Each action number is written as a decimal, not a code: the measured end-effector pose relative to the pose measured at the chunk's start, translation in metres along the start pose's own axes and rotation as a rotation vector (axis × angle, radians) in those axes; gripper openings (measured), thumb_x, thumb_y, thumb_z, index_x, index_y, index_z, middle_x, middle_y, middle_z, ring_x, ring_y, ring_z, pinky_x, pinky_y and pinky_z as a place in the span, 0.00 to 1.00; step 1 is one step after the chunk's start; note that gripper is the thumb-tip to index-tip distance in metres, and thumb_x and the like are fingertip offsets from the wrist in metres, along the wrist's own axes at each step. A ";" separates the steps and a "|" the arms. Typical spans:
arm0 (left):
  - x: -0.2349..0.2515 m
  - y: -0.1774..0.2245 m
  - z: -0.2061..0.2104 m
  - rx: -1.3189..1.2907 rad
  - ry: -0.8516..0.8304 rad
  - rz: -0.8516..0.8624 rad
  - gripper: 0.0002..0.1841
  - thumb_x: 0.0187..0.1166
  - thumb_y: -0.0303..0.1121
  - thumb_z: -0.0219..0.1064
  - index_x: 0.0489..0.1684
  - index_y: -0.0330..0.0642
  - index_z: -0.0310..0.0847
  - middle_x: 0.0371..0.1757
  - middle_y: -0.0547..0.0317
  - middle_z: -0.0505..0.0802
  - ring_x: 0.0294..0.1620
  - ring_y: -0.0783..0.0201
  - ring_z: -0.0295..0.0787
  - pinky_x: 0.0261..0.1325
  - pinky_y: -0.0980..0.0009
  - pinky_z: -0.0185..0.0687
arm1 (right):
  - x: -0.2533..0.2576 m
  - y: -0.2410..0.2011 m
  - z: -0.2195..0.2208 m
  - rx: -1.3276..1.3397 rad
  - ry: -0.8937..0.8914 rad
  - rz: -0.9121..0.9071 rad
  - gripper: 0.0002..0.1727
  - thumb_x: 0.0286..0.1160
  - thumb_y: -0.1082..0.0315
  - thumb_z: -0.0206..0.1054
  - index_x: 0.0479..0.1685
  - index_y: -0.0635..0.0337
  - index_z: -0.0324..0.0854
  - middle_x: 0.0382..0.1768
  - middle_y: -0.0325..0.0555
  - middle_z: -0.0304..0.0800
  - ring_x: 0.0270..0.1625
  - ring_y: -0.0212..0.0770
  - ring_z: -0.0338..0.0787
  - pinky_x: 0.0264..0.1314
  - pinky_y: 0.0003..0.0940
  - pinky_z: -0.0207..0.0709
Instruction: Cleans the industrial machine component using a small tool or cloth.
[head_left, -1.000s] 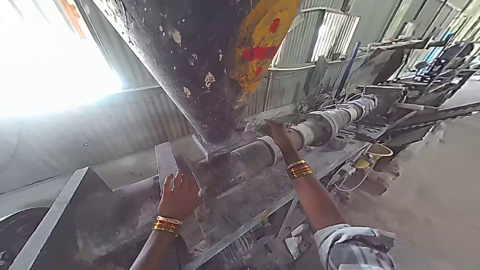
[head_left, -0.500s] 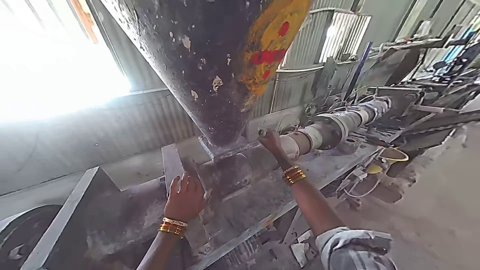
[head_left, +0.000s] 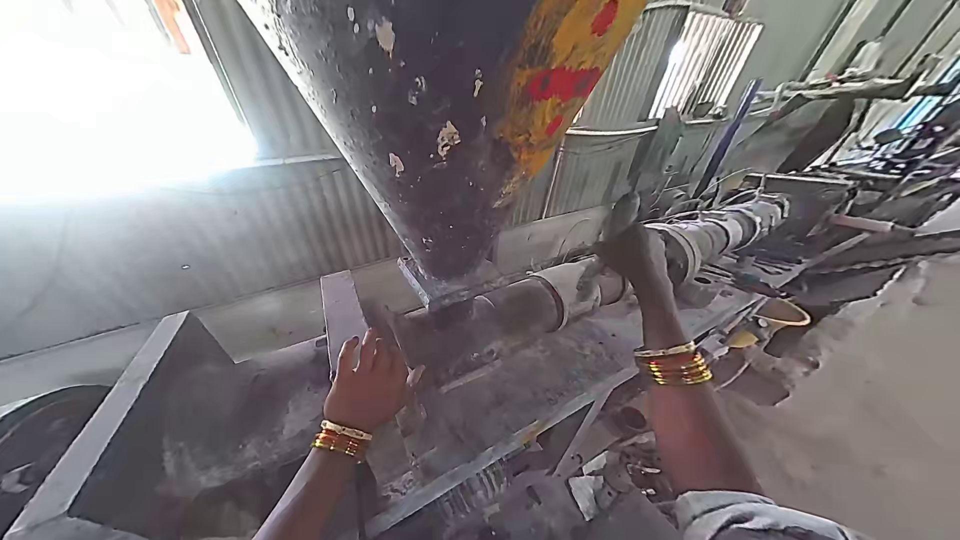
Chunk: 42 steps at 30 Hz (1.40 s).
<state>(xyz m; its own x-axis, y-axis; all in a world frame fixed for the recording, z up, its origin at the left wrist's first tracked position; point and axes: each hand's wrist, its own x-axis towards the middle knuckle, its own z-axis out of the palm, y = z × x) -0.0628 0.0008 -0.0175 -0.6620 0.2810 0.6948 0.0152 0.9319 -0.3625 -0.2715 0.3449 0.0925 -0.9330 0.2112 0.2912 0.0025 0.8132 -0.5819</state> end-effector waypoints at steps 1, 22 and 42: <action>0.000 0.000 0.000 0.000 -0.009 -0.004 0.26 0.80 0.49 0.62 0.41 0.27 0.91 0.48 0.32 0.95 0.61 0.32 0.91 0.65 0.34 0.77 | 0.006 0.007 -0.002 -0.072 -0.001 0.033 0.26 0.75 0.57 0.75 0.48 0.79 0.82 0.52 0.80 0.85 0.61 0.78 0.84 0.59 0.77 0.71; 0.000 0.000 0.001 -0.009 0.046 -0.017 0.32 0.85 0.52 0.51 0.38 0.27 0.90 0.46 0.31 0.95 0.59 0.32 0.91 0.63 0.35 0.77 | 0.021 0.034 0.096 0.769 0.100 -0.303 0.26 0.83 0.64 0.67 0.76 0.67 0.71 0.63 0.59 0.85 0.59 0.45 0.89 0.62 0.41 0.84; 0.000 0.000 0.002 -0.083 -0.027 -0.022 0.31 0.85 0.52 0.53 0.41 0.25 0.89 0.47 0.27 0.93 0.61 0.26 0.88 0.65 0.30 0.73 | 0.017 0.098 0.075 0.263 0.030 -0.013 0.29 0.70 0.65 0.77 0.66 0.77 0.78 0.58 0.75 0.86 0.62 0.69 0.87 0.67 0.69 0.74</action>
<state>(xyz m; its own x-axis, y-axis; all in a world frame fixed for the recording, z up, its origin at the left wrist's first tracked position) -0.0642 0.0002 -0.0185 -0.6828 0.2552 0.6846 0.0621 0.9539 -0.2937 -0.3138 0.3877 -0.0162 -0.9213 0.2205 0.3202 -0.1069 0.6483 -0.7539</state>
